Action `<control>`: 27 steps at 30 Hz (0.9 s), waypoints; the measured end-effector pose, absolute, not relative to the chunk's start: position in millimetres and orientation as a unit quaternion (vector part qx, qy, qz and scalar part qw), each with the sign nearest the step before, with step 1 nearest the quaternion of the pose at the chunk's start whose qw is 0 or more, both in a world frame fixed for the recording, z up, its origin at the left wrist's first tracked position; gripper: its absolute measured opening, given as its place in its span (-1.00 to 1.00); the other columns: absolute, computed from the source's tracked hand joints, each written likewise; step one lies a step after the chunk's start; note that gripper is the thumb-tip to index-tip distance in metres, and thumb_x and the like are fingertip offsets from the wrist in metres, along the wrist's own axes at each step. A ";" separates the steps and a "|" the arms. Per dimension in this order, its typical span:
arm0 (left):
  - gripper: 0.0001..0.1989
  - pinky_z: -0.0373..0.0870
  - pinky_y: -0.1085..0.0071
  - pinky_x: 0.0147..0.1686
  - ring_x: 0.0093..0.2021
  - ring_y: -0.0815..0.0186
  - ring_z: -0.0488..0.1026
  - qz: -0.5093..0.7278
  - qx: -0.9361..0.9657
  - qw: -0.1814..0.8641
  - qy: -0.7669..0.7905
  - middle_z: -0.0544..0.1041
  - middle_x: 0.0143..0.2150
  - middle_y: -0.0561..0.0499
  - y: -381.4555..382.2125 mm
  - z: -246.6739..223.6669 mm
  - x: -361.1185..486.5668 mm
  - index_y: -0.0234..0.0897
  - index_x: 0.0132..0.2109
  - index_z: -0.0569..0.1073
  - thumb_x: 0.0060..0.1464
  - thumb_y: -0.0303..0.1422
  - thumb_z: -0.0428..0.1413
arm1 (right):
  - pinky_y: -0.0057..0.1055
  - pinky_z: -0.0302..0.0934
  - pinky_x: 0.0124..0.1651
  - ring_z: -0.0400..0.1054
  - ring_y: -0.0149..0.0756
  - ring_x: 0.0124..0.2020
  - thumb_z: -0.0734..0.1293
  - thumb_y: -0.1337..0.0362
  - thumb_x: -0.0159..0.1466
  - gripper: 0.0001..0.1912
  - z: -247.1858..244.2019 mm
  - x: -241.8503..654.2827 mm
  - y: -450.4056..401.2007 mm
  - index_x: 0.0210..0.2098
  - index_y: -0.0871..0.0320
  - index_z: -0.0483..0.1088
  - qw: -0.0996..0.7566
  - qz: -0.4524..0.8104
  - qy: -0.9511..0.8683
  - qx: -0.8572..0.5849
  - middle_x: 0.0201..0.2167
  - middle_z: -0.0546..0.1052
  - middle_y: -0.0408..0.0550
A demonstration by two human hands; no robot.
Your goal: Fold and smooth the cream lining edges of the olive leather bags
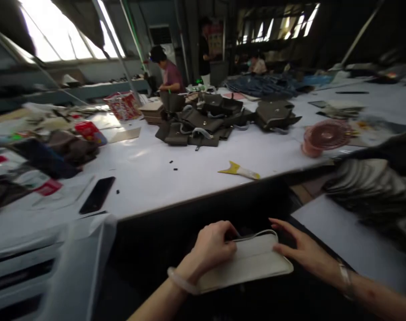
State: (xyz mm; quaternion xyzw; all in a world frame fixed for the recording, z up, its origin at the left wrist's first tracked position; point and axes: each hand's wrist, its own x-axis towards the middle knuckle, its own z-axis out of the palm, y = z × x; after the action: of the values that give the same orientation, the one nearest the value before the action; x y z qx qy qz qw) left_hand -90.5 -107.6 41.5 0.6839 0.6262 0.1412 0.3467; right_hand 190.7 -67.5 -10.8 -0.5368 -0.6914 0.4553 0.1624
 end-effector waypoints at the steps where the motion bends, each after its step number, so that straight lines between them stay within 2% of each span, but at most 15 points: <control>1: -0.66 0.37 0.35 -0.29 -0.25 0.21 0.50 0.140 0.689 0.347 0.621 0.61 -0.22 0.04 -106.8 41.7 -90.3 -0.16 -0.16 0.56 -0.12 -0.42 0.04 | -0.06 0.19 0.25 0.29 -0.04 0.17 0.40 0.10 0.21 -0.43 -4.8 192.9 -77.1 0.18 0.05 0.31 0.191 0.410 -0.711 -0.539 0.13 0.41 0.08; 4: -0.71 0.28 0.38 -0.36 -0.31 0.24 0.48 0.138 0.697 0.331 0.621 0.60 -0.27 0.05 -110.7 45.3 -88.0 -0.15 -0.23 0.55 -0.12 -0.42 0.03 | -0.12 0.24 0.13 0.34 -0.12 0.04 0.31 0.21 0.32 -0.73 13.8 169.5 -96.8 0.01 0.04 0.41 0.268 0.238 -0.823 -0.440 -0.03 0.48 0.00; 6: -0.76 0.25 0.38 -0.36 -0.31 0.25 0.48 0.137 0.700 0.315 0.626 0.59 -0.28 0.07 -113.3 45.7 -85.2 -0.14 -0.27 0.55 -0.09 -0.40 0.03 | -0.15 0.24 0.05 0.36 -0.15 -0.06 0.28 0.28 0.36 -0.81 23.8 147.6 -107.7 -0.05 0.07 0.44 0.265 0.166 -0.880 -0.357 -0.14 0.51 -0.01; 8: -0.79 0.23 0.38 -0.36 -0.30 0.25 0.48 0.137 0.703 0.298 0.632 0.59 -0.28 0.08 -114.1 43.2 -82.3 -0.13 -0.29 0.54 -0.06 -0.38 0.03 | -0.19 0.25 -0.05 0.36 -0.16 -0.15 0.24 0.31 0.38 -0.82 28.1 131.5 -116.9 -0.09 0.11 0.45 0.236 0.145 -0.905 -0.322 -0.21 0.51 -0.01; 11: -0.82 0.21 0.37 -0.35 -0.29 0.23 0.49 0.136 0.701 0.277 0.643 0.59 -0.28 0.07 -114.2 37.6 -78.9 -0.15 -0.33 0.52 -0.02 -0.37 0.02 | -0.23 0.24 -0.16 0.35 -0.18 -0.23 0.19 0.30 0.41 -0.80 23.6 121.0 -124.6 -0.16 0.13 0.46 0.211 0.150 -0.907 -0.333 -0.29 0.50 -0.01; 19: -0.81 0.19 0.35 -0.35 -0.30 0.20 0.49 0.149 0.664 0.253 0.688 0.58 -0.29 0.00 -106.3 33.6 -74.8 -0.21 -0.33 0.50 0.03 -0.40 -0.02 | -0.22 0.18 -0.15 0.30 -0.19 -0.23 0.15 0.34 0.43 -0.76 13.3 119.9 -125.8 -0.22 0.14 0.45 0.200 0.161 -0.899 -0.356 -0.29 0.48 -0.03; 22: -0.82 0.20 0.39 -0.36 -0.33 0.27 0.46 0.155 0.665 0.279 0.675 0.57 -0.34 0.06 -107.4 36.5 -77.5 -0.19 -0.33 0.50 -0.02 -0.42 0.00 | -0.22 0.20 -0.12 0.31 -0.18 -0.21 0.17 0.34 0.41 -0.78 15.0 119.0 -126.9 -0.19 0.13 0.46 0.206 0.174 -0.892 -0.362 -0.27 0.49 -0.02; 24: -0.77 0.22 0.41 -0.35 -0.34 0.31 0.44 0.171 0.666 0.308 0.657 0.55 -0.34 0.10 -112.0 39.9 -81.3 -0.17 -0.28 0.50 -0.07 -0.47 0.00 | -0.22 0.22 -0.10 0.32 -0.18 -0.19 0.21 0.33 0.39 -0.82 17.4 120.7 -128.1 -0.21 0.11 0.46 0.218 0.209 -0.879 -0.370 -0.27 0.49 -0.03; 27: -0.66 0.26 0.35 -0.21 -0.20 0.27 0.44 0.198 0.674 0.307 0.642 0.55 -0.21 0.07 -122.4 44.7 -86.5 -0.18 -0.17 0.49 -0.12 -0.53 0.00 | -0.30 0.25 -0.13 0.35 -0.22 -0.23 0.25 0.26 0.37 -0.84 22.9 130.6 -125.2 -0.31 0.09 0.45 0.275 0.313 -0.815 -0.404 -0.33 0.49 -0.06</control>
State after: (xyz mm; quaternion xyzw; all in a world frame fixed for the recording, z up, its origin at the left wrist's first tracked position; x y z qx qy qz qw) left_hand -86.5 -122.4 44.7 0.6743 0.6418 0.1975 0.3074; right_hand 130.6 -125.2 22.9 -0.4037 -0.8145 0.3131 0.2750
